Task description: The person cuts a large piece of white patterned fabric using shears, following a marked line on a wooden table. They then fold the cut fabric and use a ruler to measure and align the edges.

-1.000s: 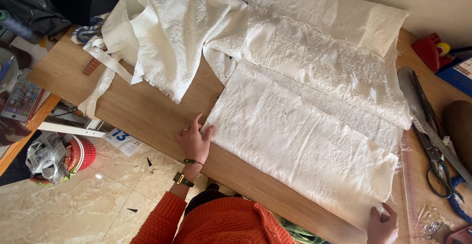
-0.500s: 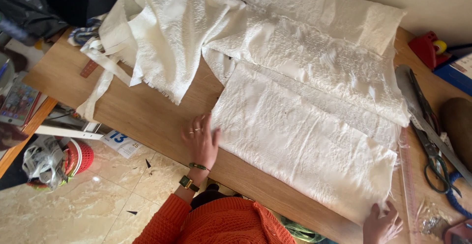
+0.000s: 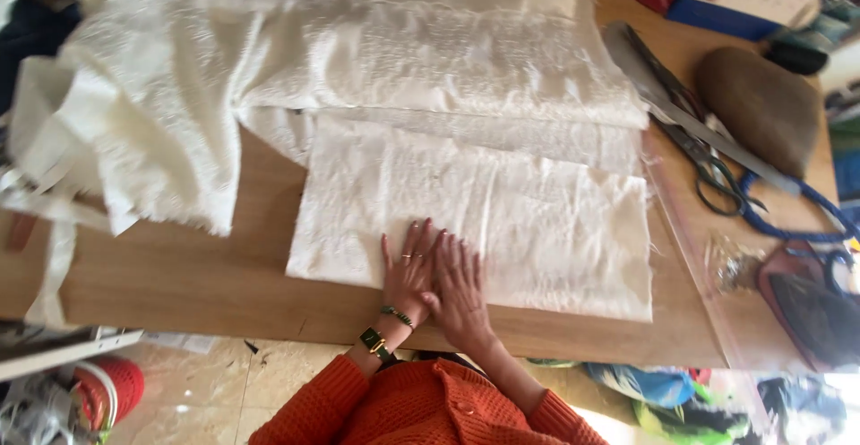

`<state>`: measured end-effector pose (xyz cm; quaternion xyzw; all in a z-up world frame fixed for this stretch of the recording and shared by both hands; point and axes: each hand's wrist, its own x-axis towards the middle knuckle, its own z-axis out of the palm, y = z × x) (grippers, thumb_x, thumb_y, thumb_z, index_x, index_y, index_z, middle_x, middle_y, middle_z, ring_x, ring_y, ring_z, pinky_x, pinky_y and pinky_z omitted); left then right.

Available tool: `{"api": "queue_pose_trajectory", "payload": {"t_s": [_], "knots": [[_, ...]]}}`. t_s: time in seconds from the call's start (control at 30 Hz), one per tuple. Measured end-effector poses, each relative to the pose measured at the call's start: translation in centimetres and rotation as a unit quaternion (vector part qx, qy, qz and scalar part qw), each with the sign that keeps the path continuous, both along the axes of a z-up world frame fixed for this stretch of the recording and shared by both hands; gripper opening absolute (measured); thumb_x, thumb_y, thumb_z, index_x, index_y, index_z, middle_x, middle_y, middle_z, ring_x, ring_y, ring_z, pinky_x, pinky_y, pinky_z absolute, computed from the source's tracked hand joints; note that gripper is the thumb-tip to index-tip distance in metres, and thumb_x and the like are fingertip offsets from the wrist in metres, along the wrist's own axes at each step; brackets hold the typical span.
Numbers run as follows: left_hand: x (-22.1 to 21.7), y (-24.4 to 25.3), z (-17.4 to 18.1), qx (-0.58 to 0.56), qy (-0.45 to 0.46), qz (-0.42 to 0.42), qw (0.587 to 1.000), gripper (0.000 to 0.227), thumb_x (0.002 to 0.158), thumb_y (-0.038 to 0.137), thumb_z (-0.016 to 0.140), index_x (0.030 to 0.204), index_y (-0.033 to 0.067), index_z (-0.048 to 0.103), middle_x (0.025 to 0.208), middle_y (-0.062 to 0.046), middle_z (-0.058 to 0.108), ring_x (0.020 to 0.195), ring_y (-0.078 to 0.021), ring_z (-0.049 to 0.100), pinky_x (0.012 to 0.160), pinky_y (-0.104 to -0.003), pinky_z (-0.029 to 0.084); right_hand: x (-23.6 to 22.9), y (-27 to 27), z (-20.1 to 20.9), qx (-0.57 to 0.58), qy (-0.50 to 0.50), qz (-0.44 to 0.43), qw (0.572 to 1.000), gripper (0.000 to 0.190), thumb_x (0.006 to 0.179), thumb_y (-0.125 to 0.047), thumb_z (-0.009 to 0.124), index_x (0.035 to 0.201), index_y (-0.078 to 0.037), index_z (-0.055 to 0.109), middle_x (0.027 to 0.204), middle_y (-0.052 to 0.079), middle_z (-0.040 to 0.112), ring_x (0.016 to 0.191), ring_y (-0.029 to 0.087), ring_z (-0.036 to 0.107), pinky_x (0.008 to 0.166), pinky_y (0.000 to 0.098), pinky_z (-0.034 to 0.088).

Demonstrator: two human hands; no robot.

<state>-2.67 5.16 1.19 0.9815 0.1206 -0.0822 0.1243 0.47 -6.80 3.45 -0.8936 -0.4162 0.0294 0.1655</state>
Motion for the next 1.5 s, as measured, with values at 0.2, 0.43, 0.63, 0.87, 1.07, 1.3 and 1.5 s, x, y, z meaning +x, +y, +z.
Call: {"api": "queue_pose_trajectory", "payload": {"t_s": [0.2, 0.43, 0.63, 0.87, 1.07, 1.3, 1.5], "knots": [[-0.1, -0.1, -1.5, 0.053, -0.044, 0.005, 0.998, 0.076, 0.098, 0.070, 0.030, 0.163, 0.0344, 0.015, 0.173, 0.000, 0.007, 0.158, -0.0229, 0.005, 0.116, -0.078, 0.001, 1.6, -4.6, -3.3, -0.066, -0.003, -0.043, 0.997, 0.096, 0.093, -0.069, 0.048, 0.162, -0.005, 0.026, 0.169, 0.020, 0.021, 0.156, 0.035, 0.018, 0.128, 0.0494, 0.008], [-0.5, -0.3, -2.1, 0.097, -0.096, 0.007, 0.991, 0.076, 0.098, 0.074, 0.024, 0.163, 0.0354, 0.017, 0.174, 0.001, 0.008, 0.159, -0.0227, 0.008, 0.115, -0.080, 0.001, 7.3, -21.7, -4.0, -0.130, -0.088, -0.171, 0.973, 0.079, 0.097, -0.047, 0.054, 0.160, -0.005, 0.033, 0.165, 0.020, 0.034, 0.154, 0.035, 0.029, 0.129, 0.0445, 0.014], [-0.4, -0.6, -1.9, 0.100, -0.115, 0.011, 0.988, 0.075, 0.098, 0.073, 0.025, 0.163, 0.0352, 0.019, 0.175, 0.001, 0.009, 0.160, -0.0229, 0.007, 0.116, -0.080, 0.002, 11.2, -32.9, -4.6, -0.113, -0.015, -0.359, 0.926, 0.079, 0.107, -0.057, 0.027, 0.166, -0.005, 0.017, 0.172, 0.021, 0.013, 0.158, 0.039, 0.012, 0.127, 0.0580, 0.010], [-0.5, -0.6, -2.6, 0.094, -0.113, 0.014, 0.989, 0.075, 0.099, 0.072, 0.023, 0.163, 0.0341, 0.018, 0.175, -0.001, 0.007, 0.160, -0.0241, 0.005, 0.115, -0.082, -0.002, 11.0, -28.8, -2.4, -0.043, -0.056, -0.448, 0.891, 0.085, 0.105, -0.058, 0.025, 0.166, 0.000, 0.010, 0.169, 0.029, 0.005, 0.157, 0.042, 0.001, 0.126, 0.0575, -0.004], [-0.1, -0.5, -1.4, 0.066, -0.076, 0.021, 0.995, 0.073, 0.099, 0.073, 0.027, 0.162, 0.0358, 0.020, 0.174, 0.000, 0.009, 0.159, -0.0234, 0.007, 0.115, -0.080, -0.002, 7.0, -11.2, -1.0, 0.008, -0.014, -0.201, 0.980, 0.085, 0.103, -0.055, 0.039, 0.164, -0.003, 0.013, 0.172, 0.021, 0.007, 0.158, 0.038, 0.002, 0.125, 0.0536, -0.005], [-1.2, 0.8, -1.5, 0.049, -0.094, 0.032, 0.994, 0.079, 0.094, 0.075, 0.035, 0.162, 0.0365, 0.021, 0.173, 0.002, 0.010, 0.159, -0.0226, 0.007, 0.119, -0.075, 0.003, 6.9, -8.5, -3.1, -0.095, -0.012, -0.157, 0.983, 0.087, 0.101, -0.066, 0.034, 0.164, -0.007, 0.021, 0.171, 0.018, 0.015, 0.158, 0.034, 0.013, 0.128, 0.0547, 0.001], [-7.1, 11.5, -1.3, 0.070, -0.136, 0.125, 0.980, 0.066, 0.098, 0.061, 0.043, 0.159, 0.0378, 0.034, 0.170, -0.002, 0.026, 0.155, -0.0305, 0.026, 0.119, -0.066, 0.024, 6.6, -8.8, -3.4, -0.089, -0.012, -0.154, 0.984, 0.085, 0.102, -0.067, 0.029, 0.163, -0.008, 0.021, 0.174, 0.015, 0.009, 0.159, 0.034, 0.007, 0.128, 0.0555, -0.001]]}}
